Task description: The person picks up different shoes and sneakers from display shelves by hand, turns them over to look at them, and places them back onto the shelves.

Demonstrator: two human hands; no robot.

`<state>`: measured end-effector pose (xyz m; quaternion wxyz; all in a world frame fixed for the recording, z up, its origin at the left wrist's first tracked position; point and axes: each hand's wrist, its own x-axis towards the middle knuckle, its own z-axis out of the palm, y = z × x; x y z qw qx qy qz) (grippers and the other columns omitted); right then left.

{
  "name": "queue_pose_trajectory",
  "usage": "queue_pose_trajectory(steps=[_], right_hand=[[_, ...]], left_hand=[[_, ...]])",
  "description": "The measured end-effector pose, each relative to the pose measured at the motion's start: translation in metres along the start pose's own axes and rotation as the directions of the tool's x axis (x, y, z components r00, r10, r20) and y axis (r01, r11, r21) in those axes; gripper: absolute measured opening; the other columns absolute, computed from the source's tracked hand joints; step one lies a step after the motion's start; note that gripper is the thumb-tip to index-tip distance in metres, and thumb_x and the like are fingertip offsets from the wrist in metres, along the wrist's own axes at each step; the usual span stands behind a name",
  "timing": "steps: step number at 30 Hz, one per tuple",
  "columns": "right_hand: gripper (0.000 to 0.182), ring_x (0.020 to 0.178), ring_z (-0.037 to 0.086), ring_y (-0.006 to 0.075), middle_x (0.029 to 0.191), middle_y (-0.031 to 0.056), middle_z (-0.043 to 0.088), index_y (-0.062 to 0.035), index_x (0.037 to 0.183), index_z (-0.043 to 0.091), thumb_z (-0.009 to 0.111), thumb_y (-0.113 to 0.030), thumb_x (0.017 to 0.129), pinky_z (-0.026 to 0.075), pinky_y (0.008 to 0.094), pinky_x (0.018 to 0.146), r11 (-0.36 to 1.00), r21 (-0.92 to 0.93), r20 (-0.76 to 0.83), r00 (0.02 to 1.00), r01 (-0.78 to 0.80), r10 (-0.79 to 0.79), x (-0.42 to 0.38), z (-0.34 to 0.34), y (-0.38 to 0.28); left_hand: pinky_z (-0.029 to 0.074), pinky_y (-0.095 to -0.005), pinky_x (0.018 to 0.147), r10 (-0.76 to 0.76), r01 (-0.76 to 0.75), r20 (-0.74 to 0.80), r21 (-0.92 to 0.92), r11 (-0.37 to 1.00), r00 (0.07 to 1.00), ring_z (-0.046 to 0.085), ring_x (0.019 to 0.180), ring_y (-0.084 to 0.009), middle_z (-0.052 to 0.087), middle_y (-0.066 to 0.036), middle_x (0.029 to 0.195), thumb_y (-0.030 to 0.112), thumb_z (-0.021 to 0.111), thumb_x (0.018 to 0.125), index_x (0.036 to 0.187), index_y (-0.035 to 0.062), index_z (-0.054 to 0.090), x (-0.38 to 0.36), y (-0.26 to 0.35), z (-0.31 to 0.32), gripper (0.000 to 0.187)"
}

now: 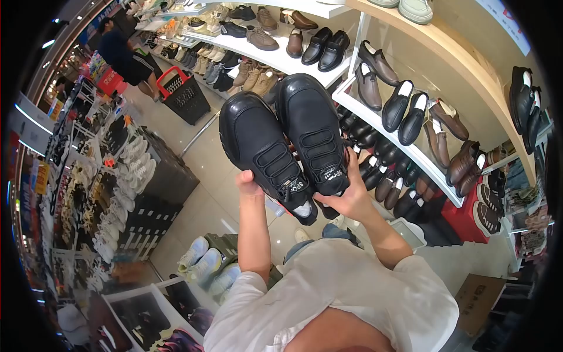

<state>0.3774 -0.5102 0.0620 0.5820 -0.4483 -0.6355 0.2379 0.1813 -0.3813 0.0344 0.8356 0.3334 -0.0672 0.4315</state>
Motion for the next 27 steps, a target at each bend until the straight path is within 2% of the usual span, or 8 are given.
queue_pose_trajectory(steps=[9, 15, 16, 17, 19, 20, 23, 27], right_hand=[[0.136, 0.143, 0.029, 0.0283, 0.153, 0.0157, 0.025, -0.0102, 0.153, -0.006, 0.09, -0.007, 0.057, 0.024, 0.0417, 0.117, 0.97, 0.083, 0.044, 0.974, -0.227, 0.224, -0.031, 0.051, 0.029], [0.128, 0.139, 0.033, 0.0257, 0.15, 0.0147, 0.029, -0.0047, 0.153, 0.004, 0.089, -0.006, 0.057, 0.029, 0.0398, 0.114, 0.936, 0.225, 0.078, 0.963, -0.269, 0.258, -0.015, 0.058, 0.036], [0.126, 0.138, 0.035, 0.0252, 0.15, 0.0145, 0.031, -0.0024, 0.152, 0.008, 0.09, -0.006, 0.056, 0.031, 0.039, 0.113, 0.901, 0.308, 0.097, 0.952, -0.306, 0.29, -0.007, 0.059, 0.035], [0.112, 0.133, 0.039, 0.0244, 0.146, 0.0159, 0.035, 0.0028, 0.149, 0.016, 0.088, -0.009, 0.064, 0.032, 0.0368, 0.112, 0.973, 0.091, 0.077, 0.975, -0.213, 0.206, 0.001, 0.053, 0.03], [0.097, 0.127, 0.045, 0.0237, 0.138, 0.0183, 0.043, 0.0062, 0.146, 0.021, 0.083, -0.019, 0.077, 0.034, 0.0357, 0.109, 0.832, 0.319, 0.138, 0.891, -0.454, 0.433, 0.015, 0.046, 0.031], [0.083, 0.121, 0.05, 0.023, 0.13, 0.0192, 0.05, 0.0091, 0.143, 0.026, 0.073, -0.029, 0.087, 0.037, 0.035, 0.105, 0.886, 0.131, 0.21, 0.886, -0.444, 0.413, 0.024, 0.038, 0.039], [0.079, 0.116, 0.054, 0.0251, 0.125, 0.0202, 0.054, 0.0098, 0.14, 0.031, 0.07, -0.036, 0.089, 0.041, 0.0335, 0.099, 0.751, 0.191, 0.329, 0.762, -0.632, 0.558, 0.042, 0.031, 0.059], [0.085, 0.12, 0.05, 0.0247, 0.131, 0.019, 0.051, 0.0033, 0.146, 0.029, 0.069, -0.043, 0.087, 0.039, 0.0388, 0.1, 0.513, 0.387, 0.344, 0.636, -0.766, 0.691, 0.063, 0.036, 0.069]], left_hand=[[0.037, -0.0394, 0.109, -0.003, -0.012, 0.028, 0.502, 0.865, 1.0, 0.052, 0.125, -0.0301, 0.055, -0.016, 0.135, 0.009, 0.08, 0.049, 0.139, -0.0036, 0.045, -0.034, 0.058, -0.006, 0.097], [0.039, -0.042, 0.109, 0.025, -0.003, -0.047, 0.42, 0.907, 0.999, 0.054, 0.124, -0.0316, 0.055, -0.018, 0.135, 0.009, 0.078, 0.059, 0.138, -0.0049, 0.045, -0.043, 0.061, -0.019, 0.087], [0.041, -0.0434, 0.108, 0.004, 0.047, -0.178, 0.279, 0.959, 0.984, 0.055, 0.122, -0.033, 0.055, -0.019, 0.134, 0.011, 0.076, 0.064, 0.137, -0.0063, 0.044, -0.045, 0.058, -0.019, 0.081], [0.043, -0.0449, 0.107, -0.039, 0.08, -0.305, 0.124, 0.989, 0.952, 0.057, 0.12, -0.0344, 0.055, -0.021, 0.133, 0.013, 0.074, 0.07, 0.136, -0.0077, 0.044, -0.047, 0.055, -0.019, 0.076], [0.051, -0.0447, 0.099, -0.033, 0.05, -0.425, 0.029, 0.998, 0.904, 0.063, 0.11, -0.0345, 0.06, -0.024, 0.124, 0.019, 0.062, 0.087, 0.132, -0.0093, 0.047, -0.038, 0.054, -0.011, 0.055], [0.054, -0.043, 0.094, -0.043, 0.056, -0.5, 0.012, 0.998, 0.865, 0.066, 0.104, -0.0323, 0.063, -0.023, 0.119, 0.02, 0.06, 0.09, 0.128, -0.0082, 0.051, -0.033, 0.055, -0.013, 0.049], [0.06, -0.0366, 0.078, -0.031, 0.066, -0.673, 0.027, 0.997, 0.739, 0.072, 0.084, -0.0238, 0.072, -0.013, 0.097, 0.025, 0.059, 0.093, 0.111, -0.0014, 0.063, -0.02, 0.051, -0.023, 0.032], [0.06, -0.0366, 0.077, -0.044, -0.005, -0.71, -0.066, 0.998, 0.703, 0.071, 0.081, -0.0233, 0.072, -0.011, 0.095, 0.027, 0.059, 0.093, 0.106, 0.0012, 0.066, -0.01, 0.045, -0.039, 0.029]])
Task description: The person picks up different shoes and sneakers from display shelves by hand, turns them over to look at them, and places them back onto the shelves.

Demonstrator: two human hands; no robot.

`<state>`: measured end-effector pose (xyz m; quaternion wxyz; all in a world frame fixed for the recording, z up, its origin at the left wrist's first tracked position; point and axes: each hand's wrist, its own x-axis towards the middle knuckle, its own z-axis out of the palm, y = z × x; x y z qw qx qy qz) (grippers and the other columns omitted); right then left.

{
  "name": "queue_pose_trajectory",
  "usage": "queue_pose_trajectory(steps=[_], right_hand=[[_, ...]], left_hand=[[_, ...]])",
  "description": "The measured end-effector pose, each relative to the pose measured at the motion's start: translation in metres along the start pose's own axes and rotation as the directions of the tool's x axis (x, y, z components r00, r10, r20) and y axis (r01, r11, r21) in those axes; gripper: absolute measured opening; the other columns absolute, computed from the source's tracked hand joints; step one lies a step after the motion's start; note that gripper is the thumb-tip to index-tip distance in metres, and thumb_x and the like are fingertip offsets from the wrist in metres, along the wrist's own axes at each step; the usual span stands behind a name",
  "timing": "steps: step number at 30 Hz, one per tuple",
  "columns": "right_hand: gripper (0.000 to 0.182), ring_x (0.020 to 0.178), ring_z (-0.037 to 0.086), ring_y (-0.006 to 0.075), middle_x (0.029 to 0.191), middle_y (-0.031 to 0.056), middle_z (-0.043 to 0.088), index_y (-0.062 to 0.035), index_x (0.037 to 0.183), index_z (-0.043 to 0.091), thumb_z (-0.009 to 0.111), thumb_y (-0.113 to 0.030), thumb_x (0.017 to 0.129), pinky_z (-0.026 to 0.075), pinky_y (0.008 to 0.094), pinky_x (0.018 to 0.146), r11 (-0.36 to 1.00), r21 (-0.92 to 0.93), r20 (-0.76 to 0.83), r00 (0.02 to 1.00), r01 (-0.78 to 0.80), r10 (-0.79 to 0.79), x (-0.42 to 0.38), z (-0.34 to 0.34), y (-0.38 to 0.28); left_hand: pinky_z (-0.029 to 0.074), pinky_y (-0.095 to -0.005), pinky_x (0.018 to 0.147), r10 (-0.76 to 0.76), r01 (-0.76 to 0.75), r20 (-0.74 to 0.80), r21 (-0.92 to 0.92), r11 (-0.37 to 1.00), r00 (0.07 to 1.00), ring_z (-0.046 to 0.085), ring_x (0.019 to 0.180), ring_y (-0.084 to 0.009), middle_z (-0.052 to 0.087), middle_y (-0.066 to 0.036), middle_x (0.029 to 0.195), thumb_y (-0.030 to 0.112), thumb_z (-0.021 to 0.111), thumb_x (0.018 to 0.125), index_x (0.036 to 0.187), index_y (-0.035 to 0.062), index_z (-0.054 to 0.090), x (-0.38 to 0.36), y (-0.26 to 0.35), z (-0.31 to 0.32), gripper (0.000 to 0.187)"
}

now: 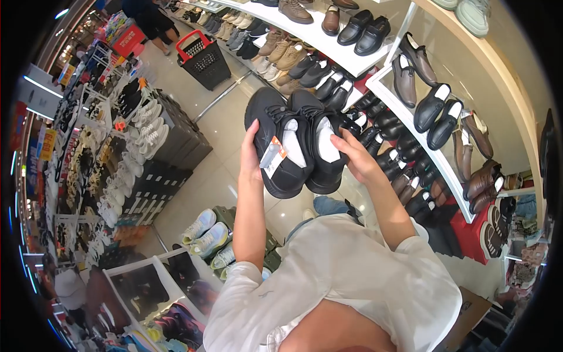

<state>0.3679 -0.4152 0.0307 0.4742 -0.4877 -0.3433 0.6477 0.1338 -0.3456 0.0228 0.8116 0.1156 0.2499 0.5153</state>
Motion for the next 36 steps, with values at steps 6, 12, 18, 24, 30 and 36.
queue_pose_trajectory(steps=[6, 12, 18, 24, 30, 36], right_hand=[[0.067, 0.113, 0.056, 0.0189, 0.125, 0.0085, 0.058, -0.0053, 0.139, 0.045, 0.065, -0.04, 0.086, 0.043, 0.0349, 0.094, 0.986, 0.099, 0.083, 0.988, -0.136, 0.128, 0.06, -0.022, -0.008], [0.037, 0.094, 0.065, 0.0127, 0.105, 0.0006, 0.067, -0.0149, 0.117, 0.062, 0.051, -0.045, 0.098, 0.053, 0.0337, 0.085, 0.828, 0.444, 0.195, 0.938, -0.344, 0.285, 0.11, -0.033, -0.025], [0.038, 0.092, 0.066, 0.0126, 0.104, 0.0003, 0.067, -0.0136, 0.111, 0.064, 0.044, -0.045, 0.101, 0.054, 0.034, 0.084, 0.759, 0.495, 0.302, 0.903, -0.423, 0.307, 0.161, -0.06, -0.014], [0.043, 0.099, 0.063, 0.0152, 0.111, 0.0024, 0.064, -0.01, 0.132, 0.053, 0.052, -0.037, 0.098, 0.051, 0.0349, 0.089, 0.852, 0.36, 0.121, 0.924, -0.38, 0.362, 0.166, -0.067, -0.017], [0.1, 0.129, 0.042, 0.0222, 0.147, 0.0126, 0.033, -0.0074, 0.156, 0.011, 0.07, -0.008, 0.075, 0.034, 0.0372, 0.108, 0.981, 0.052, 0.283, 0.939, 0.189, -0.196, 0.18, -0.056, -0.037], [0.109, 0.144, 0.024, 0.0228, 0.16, 0.0103, 0.016, -0.0004, 0.155, 0.006, 0.079, -0.011, 0.074, 0.021, 0.0378, 0.117, 0.889, 0.096, 0.379, 0.809, 0.449, -0.449, 0.208, -0.017, -0.058]], left_hand=[[0.06, -0.0385, 0.075, -0.062, 0.062, -0.058, -0.015, 0.998, 0.996, 0.071, 0.08, -0.024, 0.072, -0.009, 0.09, 0.032, 0.058, 0.094, 0.102, 0.0047, 0.068, 0.043, 0.007, -0.012, 0.031], [0.057, -0.0464, 0.088, -0.232, 0.233, 0.016, -0.086, 0.969, 0.973, 0.067, 0.103, -0.0324, 0.065, -0.02, 0.118, 0.04, 0.045, 0.1, 0.125, 0.0021, 0.058, 0.092, 0.02, 0.001, 0.047], [0.055, -0.0473, 0.09, -0.252, 0.262, -0.183, 0.033, 0.964, 0.95, 0.065, 0.107, -0.0317, 0.063, -0.019, 0.122, 0.044, 0.034, 0.103, 0.13, 0.0025, 0.054, 0.136, 0.011, 0.008, 0.054], [0.06, -0.0413, 0.08, -0.245, 0.245, -0.08, -0.004, 0.969, 0.966, 0.071, 0.087, -0.0288, 0.071, -0.015, 0.1, 0.042, 0.05, 0.098, 0.11, 0.0033, 0.065, 0.154, 0.013, 0.0, 0.043], [0.049, -0.0467, 0.102, 0.143, -0.146, 0.144, 0.016, 0.989, 0.979, 0.059, 0.118, -0.0331, 0.058, -0.02, 0.131, 0.036, 0.074, 0.08, 0.136, -0.002, 0.046, 0.148, 0.017, -0.027, 0.073], [0.049, -0.047, 0.102, 0.23, -0.274, 0.497, 0.017, 0.962, 0.837, 0.059, 0.117, -0.0344, 0.054, -0.022, 0.132, 0.042, 0.084, 0.065, 0.139, -0.0028, 0.043, 0.172, 0.045, -0.028, 0.096]])
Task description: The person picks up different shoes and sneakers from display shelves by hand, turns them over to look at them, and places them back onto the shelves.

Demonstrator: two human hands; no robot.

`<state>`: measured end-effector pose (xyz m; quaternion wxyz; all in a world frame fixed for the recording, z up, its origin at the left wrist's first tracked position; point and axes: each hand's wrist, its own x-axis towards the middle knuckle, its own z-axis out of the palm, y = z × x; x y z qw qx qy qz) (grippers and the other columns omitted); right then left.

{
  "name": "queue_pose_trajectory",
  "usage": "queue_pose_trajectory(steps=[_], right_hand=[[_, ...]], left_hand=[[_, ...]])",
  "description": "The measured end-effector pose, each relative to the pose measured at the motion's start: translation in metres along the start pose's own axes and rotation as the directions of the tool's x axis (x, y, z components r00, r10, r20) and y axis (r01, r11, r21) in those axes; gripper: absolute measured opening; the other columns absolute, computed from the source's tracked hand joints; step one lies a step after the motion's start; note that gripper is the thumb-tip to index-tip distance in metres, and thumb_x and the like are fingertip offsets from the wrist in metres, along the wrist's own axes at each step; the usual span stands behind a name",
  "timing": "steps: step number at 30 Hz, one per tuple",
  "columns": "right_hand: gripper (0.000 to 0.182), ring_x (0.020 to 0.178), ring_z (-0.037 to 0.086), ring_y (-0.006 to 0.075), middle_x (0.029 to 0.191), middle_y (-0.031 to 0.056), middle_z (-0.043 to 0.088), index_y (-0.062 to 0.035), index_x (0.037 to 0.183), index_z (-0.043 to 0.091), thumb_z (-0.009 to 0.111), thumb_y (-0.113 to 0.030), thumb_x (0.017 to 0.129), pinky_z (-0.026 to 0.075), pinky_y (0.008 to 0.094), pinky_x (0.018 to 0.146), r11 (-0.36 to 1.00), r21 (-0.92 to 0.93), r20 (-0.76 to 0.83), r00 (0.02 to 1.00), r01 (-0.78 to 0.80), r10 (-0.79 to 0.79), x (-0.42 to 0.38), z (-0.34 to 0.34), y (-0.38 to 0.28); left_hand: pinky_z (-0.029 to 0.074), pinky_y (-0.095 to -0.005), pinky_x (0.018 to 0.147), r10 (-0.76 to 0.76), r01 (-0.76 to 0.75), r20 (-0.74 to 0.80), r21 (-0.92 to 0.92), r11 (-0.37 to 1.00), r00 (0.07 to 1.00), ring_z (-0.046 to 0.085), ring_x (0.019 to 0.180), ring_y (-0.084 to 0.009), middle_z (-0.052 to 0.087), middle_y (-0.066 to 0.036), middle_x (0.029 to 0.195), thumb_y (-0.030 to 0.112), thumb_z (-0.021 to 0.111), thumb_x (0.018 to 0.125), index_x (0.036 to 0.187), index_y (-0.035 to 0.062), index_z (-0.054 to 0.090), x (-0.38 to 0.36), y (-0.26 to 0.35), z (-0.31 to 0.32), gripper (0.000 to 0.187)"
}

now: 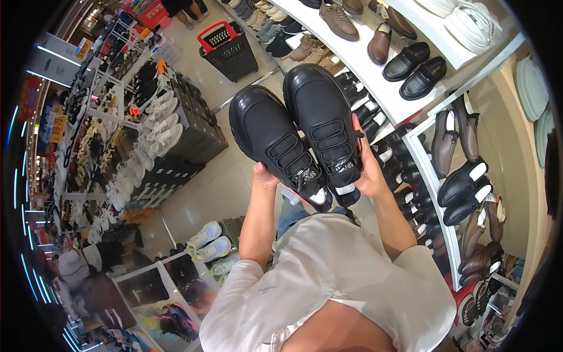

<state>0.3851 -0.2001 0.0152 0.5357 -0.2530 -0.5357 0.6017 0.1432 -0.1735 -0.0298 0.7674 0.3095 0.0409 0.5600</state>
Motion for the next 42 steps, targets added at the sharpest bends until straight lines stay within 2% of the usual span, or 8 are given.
queue_pose_trajectory(steps=[3, 4, 12, 21, 25, 30, 36, 42], right_hand=[[0.089, 0.142, 0.03, 0.0308, 0.148, 0.0164, 0.029, -0.0013, 0.151, 0.026, 0.074, -0.012, 0.077, 0.026, 0.0387, 0.115, 0.813, -0.571, -0.11, 0.97, 0.118, -0.218, 0.029, 0.019, 0.008], [0.076, 0.139, 0.032, 0.0335, 0.144, 0.0175, 0.032, -0.0005, 0.143, 0.042, 0.075, -0.013, 0.076, 0.029, 0.0402, 0.113, 0.549, -0.836, -0.116, 0.974, 0.011, -0.196, 0.033, 0.028, -0.002], [0.07, 0.094, 0.061, 0.0312, 0.116, 0.0136, 0.056, 0.0002, 0.13, 0.056, 0.084, -0.013, 0.067, 0.05, 0.0349, 0.08, 0.551, -0.818, -0.302, 0.938, -0.164, -0.169, 0.121, 0.078, 0.052], [0.052, 0.111, 0.053, 0.0439, 0.136, 0.0228, 0.046, -0.0005, 0.107, 0.048, 0.081, -0.028, 0.077, 0.046, 0.0454, 0.091, 0.184, -0.981, -0.082, 0.993, -0.065, -0.084, 0.196, 0.146, 0.072], [0.057, 0.116, 0.05, 0.0456, 0.138, 0.0293, 0.04, 0.0029, 0.11, 0.048, 0.081, -0.03, 0.077, 0.044, 0.0467, 0.094, 0.532, -0.832, -0.282, 0.946, -0.159, -0.158, 0.213, 0.163, 0.101], [0.062, 0.12, 0.05, 0.0468, 0.138, 0.0305, 0.04, 0.0063, 0.119, 0.05, 0.082, -0.024, 0.075, 0.044, 0.0464, 0.097, 0.241, -0.956, -0.206, 0.968, -0.168, -0.144, 0.253, 0.168, 0.119], [0.049, 0.13, 0.047, 0.0286, 0.144, 0.0146, 0.041, 0.0045, 0.124, 0.057, 0.07, 0.004, 0.077, 0.043, 0.0381, 0.102, 0.86, -0.489, -0.426, 0.9, -0.145, -0.09, 0.312, 0.145, 0.139], [0.048, 0.135, 0.044, 0.0309, 0.145, 0.0179, 0.045, -0.0006, 0.121, 0.063, 0.075, 0.001, 0.074, 0.035, 0.0374, 0.109, 0.798, -0.597, -0.092, 0.981, 0.084, -0.172, 0.379, 0.068, 0.134]], left_hand=[[0.05, -0.0474, 0.101, 0.067, -0.069, -0.05, -0.047, 0.997, 0.997, 0.058, 0.117, -0.0344, 0.054, -0.023, 0.132, 0.042, 0.083, 0.066, 0.139, -0.0028, 0.043, 0.01, 0.019, -0.023, 0.094], [0.048, -0.0471, 0.103, 0.014, -0.02, -0.055, -0.119, 0.993, 0.998, 0.057, 0.119, -0.034, 0.053, -0.022, 0.135, 0.04, 0.082, 0.067, 0.14, -0.0029, 0.041, 0.011, 0.025, -0.04, 0.093], [0.048, -0.0475, 0.102, -0.03, -0.022, -0.193, -0.262, 0.965, 0.981, 0.06, 0.115, -0.0351, 0.055, -0.021, 0.133, 0.04, 0.074, 0.072, 0.139, -0.0029, 0.043, 0.041, 0.076, -0.115, 0.085], [0.051, -0.0473, 0.097, -0.046, -0.071, -0.26, -0.423, 0.903, 0.964, 0.062, 0.111, -0.0347, 0.059, -0.022, 0.128, 0.047, 0.059, 0.083, 0.137, -0.0021, 0.046, 0.055, 0.119, -0.193, 0.074], [0.049, -0.047, 0.1, -0.01, -0.098, -0.344, -0.295, 0.95, 0.939, 0.06, 0.114, -0.0339, 0.057, -0.02, 0.13, 0.048, 0.058, 0.084, 0.138, -0.0015, 0.044, 0.066, 0.141, -0.221, 0.075], [0.046, -0.0478, 0.104, -0.101, 0.047, -0.353, -0.16, 0.986, 0.93, 0.057, 0.12, -0.0338, 0.055, -0.019, 0.134, 0.046, 0.065, 0.08, 0.14, 0.0001, 0.042, 0.084, 0.165, -0.234, 0.079], [0.044, -0.0439, 0.107, 0.023, 0.034, -0.323, 0.169, 0.985, 0.946, 0.053, 0.124, -0.0302, 0.053, -0.015, 0.135, 0.033, 0.075, 0.076, 0.138, -0.0018, 0.043, 0.11, 0.176, -0.234, 0.078], [0.04, -0.0414, 0.109, 0.049, 0.061, -0.158, 0.624, 0.779, 0.986, 0.05, 0.127, -0.0269, 0.05, -0.015, 0.139, 0.011, 0.088, 0.059, 0.142, -0.0016, 0.038, 0.151, 0.222, -0.241, 0.098]])
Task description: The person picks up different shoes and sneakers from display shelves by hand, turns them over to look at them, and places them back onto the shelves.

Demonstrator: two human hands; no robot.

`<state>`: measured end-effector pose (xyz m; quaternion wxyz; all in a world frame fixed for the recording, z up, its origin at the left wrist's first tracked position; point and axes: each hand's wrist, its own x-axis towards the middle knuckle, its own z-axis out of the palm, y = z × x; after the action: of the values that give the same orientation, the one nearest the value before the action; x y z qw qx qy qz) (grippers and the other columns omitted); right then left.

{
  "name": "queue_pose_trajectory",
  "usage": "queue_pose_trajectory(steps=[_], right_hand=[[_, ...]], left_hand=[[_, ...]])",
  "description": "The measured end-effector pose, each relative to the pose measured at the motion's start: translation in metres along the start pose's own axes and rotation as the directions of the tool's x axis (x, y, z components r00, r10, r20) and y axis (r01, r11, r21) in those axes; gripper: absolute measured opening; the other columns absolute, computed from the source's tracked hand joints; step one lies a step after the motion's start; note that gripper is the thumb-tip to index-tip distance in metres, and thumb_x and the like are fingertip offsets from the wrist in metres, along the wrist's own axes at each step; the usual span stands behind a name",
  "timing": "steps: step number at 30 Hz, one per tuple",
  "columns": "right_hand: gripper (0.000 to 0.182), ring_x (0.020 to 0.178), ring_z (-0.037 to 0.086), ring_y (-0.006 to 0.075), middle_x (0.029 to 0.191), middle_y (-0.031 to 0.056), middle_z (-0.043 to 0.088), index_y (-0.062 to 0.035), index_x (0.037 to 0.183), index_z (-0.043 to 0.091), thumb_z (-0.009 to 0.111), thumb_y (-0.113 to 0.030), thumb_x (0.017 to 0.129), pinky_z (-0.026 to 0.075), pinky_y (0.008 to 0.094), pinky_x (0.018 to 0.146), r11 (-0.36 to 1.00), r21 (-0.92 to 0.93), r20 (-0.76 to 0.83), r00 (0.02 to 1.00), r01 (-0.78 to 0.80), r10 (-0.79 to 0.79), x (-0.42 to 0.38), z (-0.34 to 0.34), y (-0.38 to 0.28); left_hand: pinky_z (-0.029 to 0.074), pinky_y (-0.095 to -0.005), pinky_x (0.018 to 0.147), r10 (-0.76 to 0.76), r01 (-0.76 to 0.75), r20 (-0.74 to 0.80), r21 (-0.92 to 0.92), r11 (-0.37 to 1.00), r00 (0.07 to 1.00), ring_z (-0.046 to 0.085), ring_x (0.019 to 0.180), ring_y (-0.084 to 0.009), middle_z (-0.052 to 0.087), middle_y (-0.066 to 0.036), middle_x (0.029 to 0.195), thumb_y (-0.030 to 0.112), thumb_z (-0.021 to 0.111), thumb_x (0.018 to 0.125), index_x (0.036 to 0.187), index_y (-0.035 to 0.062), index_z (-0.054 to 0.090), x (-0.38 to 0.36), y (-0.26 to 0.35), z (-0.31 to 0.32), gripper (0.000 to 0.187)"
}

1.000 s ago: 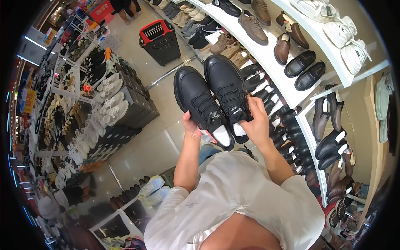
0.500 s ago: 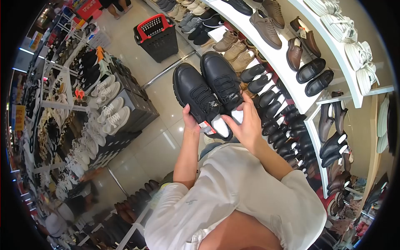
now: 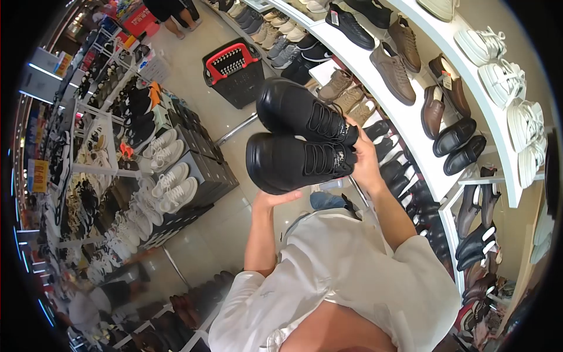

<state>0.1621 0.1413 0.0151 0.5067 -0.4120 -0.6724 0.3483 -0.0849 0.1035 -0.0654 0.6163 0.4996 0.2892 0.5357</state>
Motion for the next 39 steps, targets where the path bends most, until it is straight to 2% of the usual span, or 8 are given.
queue_pose_trajectory(steps=[6, 10, 12, 14, 17, 29, 36, 39], right_hand=[[0.006, 0.132, 0.044, 0.044, 0.14, 0.0209, 0.05, 0.0036, 0.078, 0.055, 0.061, 0.003, 0.076, 0.035, 0.0535, 0.11, 0.775, -0.266, 0.359, 0.805, 0.573, -0.472, 0.105, -0.055, -0.011], [0.013, 0.135, 0.04, 0.0439, 0.137, 0.0188, 0.051, 0.0013, 0.078, 0.057, 0.065, 0.007, 0.07, 0.037, 0.0527, 0.108, 0.859, -0.204, 0.261, 0.871, 0.47, -0.415, 0.124, -0.064, 0.02], [0.019, 0.133, 0.037, 0.0431, 0.134, 0.0169, 0.051, -0.0005, 0.082, 0.061, 0.068, 0.007, 0.066, 0.038, 0.0498, 0.107, 0.833, -0.392, 0.124, 0.92, 0.39, -0.372, 0.125, -0.07, 0.013], [0.023, 0.124, 0.04, 0.0397, 0.126, 0.0145, 0.052, -0.002, 0.083, 0.064, 0.07, 0.003, 0.062, 0.041, 0.0468, 0.1, 0.793, -0.458, 0.137, 0.913, 0.403, -0.385, 0.127, -0.075, 0.026], [0.019, 0.101, 0.05, 0.0322, 0.107, 0.0109, 0.056, -0.0019, 0.077, 0.062, 0.067, 0.003, 0.059, 0.044, 0.0412, 0.086, 0.736, -0.542, 0.087, 0.898, 0.406, -0.431, 0.127, -0.074, 0.029], [0.025, 0.081, 0.056, 0.0326, 0.086, 0.0132, 0.059, -0.0012, 0.089, 0.061, 0.068, 0.007, 0.066, 0.041, 0.0399, 0.071, 0.815, -0.578, -0.257, 0.937, 0.046, -0.236, 0.171, -0.064, 0.035], [0.024, 0.083, 0.061, 0.0292, 0.092, 0.0127, 0.065, 0.0005, 0.084, 0.061, 0.069, 0.008, 0.063, 0.045, 0.038, 0.069, 0.615, -0.784, -0.358, 0.871, -0.086, -0.335, 0.182, -0.058, -0.006], [0.022, 0.087, 0.063, 0.0281, 0.09, 0.0123, 0.065, 0.0008, 0.081, 0.062, 0.069, 0.008, 0.061, 0.047, 0.0364, 0.071, 0.54, -0.821, -0.41, 0.85, -0.185, -0.332, 0.172, -0.05, -0.019]], left_hand=[[0.031, -0.0517, 0.115, -0.118, -0.112, -0.314, -0.625, 0.773, 0.942, 0.043, 0.134, -0.0351, 0.043, -0.019, 0.146, 0.054, 0.059, 0.088, 0.143, 0.0029, 0.042, 0.075, 0.012, 0.009, 0.077], [0.035, -0.049, 0.113, -0.288, -0.199, -0.43, -0.787, 0.584, 0.856, 0.048, 0.13, -0.0351, 0.047, -0.02, 0.143, 0.049, 0.06, 0.088, 0.14, 0.0026, 0.046, 0.118, -0.024, 0.006, 0.071], [0.035, -0.0498, 0.113, -0.38, -0.027, -0.153, -0.948, 0.318, 0.912, 0.047, 0.13, -0.035, 0.047, -0.019, 0.143, 0.057, 0.058, 0.088, 0.139, 0.0035, 0.047, 0.134, -0.011, 0.009, 0.075], [0.036, -0.0492, 0.113, -0.074, 0.055, 0.027, -0.914, 0.401, 0.997, 0.048, 0.13, -0.0345, 0.048, -0.016, 0.143, 0.063, 0.058, 0.086, 0.14, 0.0059, 0.047, 0.159, -0.004, 0.017, 0.08], [0.036, -0.0502, 0.112, -0.349, -0.053, -0.214, -0.907, 0.417, 0.912, 0.047, 0.13, -0.0348, 0.049, -0.015, 0.143, 0.059, 0.06, 0.087, 0.14, 0.0062, 0.047, 0.172, -0.02, 0.003, 0.076], [0.041, -0.0498, 0.109, -0.268, 0.385, 0.277, -0.695, 0.608, 0.923, 0.05, 0.128, -0.0338, 0.05, -0.018, 0.14, 0.054, 0.051, 0.093, 0.141, 0.0062, 0.046, 0.325, -0.002, -0.024, 0.068], [0.042, -0.0482, 0.106, -0.357, 0.754, 0.73, -0.323, 0.572, 0.583, 0.054, 0.123, -0.0323, 0.053, -0.021, 0.135, 0.044, 0.048, 0.098, 0.134, -0.0009, 0.047, 0.472, 0.022, -0.033, 0.058], [0.041, -0.0461, 0.105, 0.001, 0.316, 0.817, -0.225, 0.922, 0.577, 0.056, 0.12, -0.033, 0.056, -0.022, 0.128, 0.036, 0.05, 0.098, 0.128, -0.0035, 0.05, 0.526, 0.09, 0.016, 0.049]])
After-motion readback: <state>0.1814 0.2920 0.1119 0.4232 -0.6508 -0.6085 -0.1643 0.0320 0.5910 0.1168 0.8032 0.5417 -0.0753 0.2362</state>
